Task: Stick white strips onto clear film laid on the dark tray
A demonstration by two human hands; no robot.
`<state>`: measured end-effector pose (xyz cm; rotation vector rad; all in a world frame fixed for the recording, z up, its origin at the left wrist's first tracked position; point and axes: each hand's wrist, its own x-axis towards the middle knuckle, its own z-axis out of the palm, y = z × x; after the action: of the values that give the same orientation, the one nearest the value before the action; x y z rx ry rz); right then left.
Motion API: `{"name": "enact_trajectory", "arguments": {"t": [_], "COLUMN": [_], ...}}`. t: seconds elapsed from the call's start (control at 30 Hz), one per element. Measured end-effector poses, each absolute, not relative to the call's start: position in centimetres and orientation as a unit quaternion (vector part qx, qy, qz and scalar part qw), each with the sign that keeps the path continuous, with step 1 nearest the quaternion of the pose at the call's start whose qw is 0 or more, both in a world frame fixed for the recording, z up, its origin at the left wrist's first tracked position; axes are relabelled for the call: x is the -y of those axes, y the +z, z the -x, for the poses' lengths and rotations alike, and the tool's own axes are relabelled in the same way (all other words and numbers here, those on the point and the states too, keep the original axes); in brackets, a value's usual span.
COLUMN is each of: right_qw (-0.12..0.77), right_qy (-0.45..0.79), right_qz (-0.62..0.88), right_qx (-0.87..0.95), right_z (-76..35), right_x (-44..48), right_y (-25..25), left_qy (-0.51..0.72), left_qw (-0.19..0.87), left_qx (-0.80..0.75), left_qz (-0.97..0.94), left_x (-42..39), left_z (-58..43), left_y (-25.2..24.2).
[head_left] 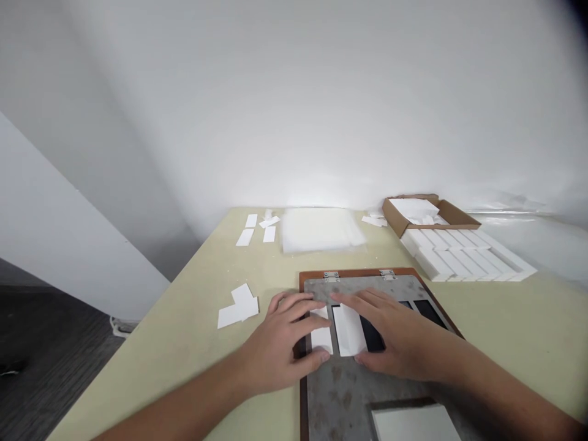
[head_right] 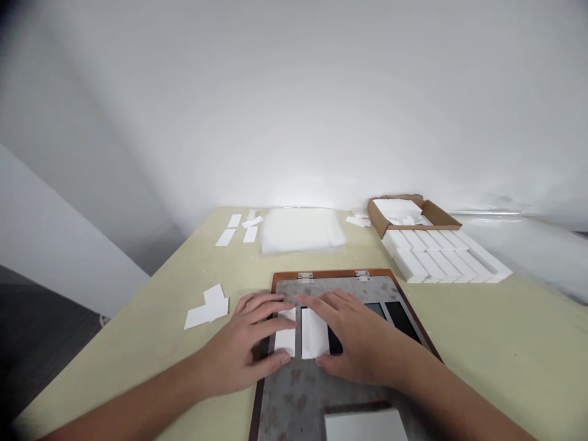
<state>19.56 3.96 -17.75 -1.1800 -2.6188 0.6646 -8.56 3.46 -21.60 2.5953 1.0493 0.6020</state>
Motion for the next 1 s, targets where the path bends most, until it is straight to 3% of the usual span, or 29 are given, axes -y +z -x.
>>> {"name": "enact_trajectory", "arguments": {"t": [0.33,0.77,1.0], "right_qw": [0.129,0.102,0.107], "right_qy": [0.224,0.294,0.275], "right_qz": [0.388,0.393,0.358], "right_qx": [0.885,0.865,0.886], "right_z": [-19.8,-20.7,-20.5], "right_x": [-4.3,-4.2,-4.0], "right_y": [-18.7,-17.2,-18.1], "left_qy": [0.216,0.232,0.242], "left_qw": [0.111,0.084,0.071], "left_qx": [-0.361,-0.327,-0.317], "left_qz": [-0.900,-0.913,-0.914], "left_x": [-3.4,-3.2,-3.3], "left_z": [9.0,9.0,8.6], "left_y": [-21.4,-21.0,-20.8]}}
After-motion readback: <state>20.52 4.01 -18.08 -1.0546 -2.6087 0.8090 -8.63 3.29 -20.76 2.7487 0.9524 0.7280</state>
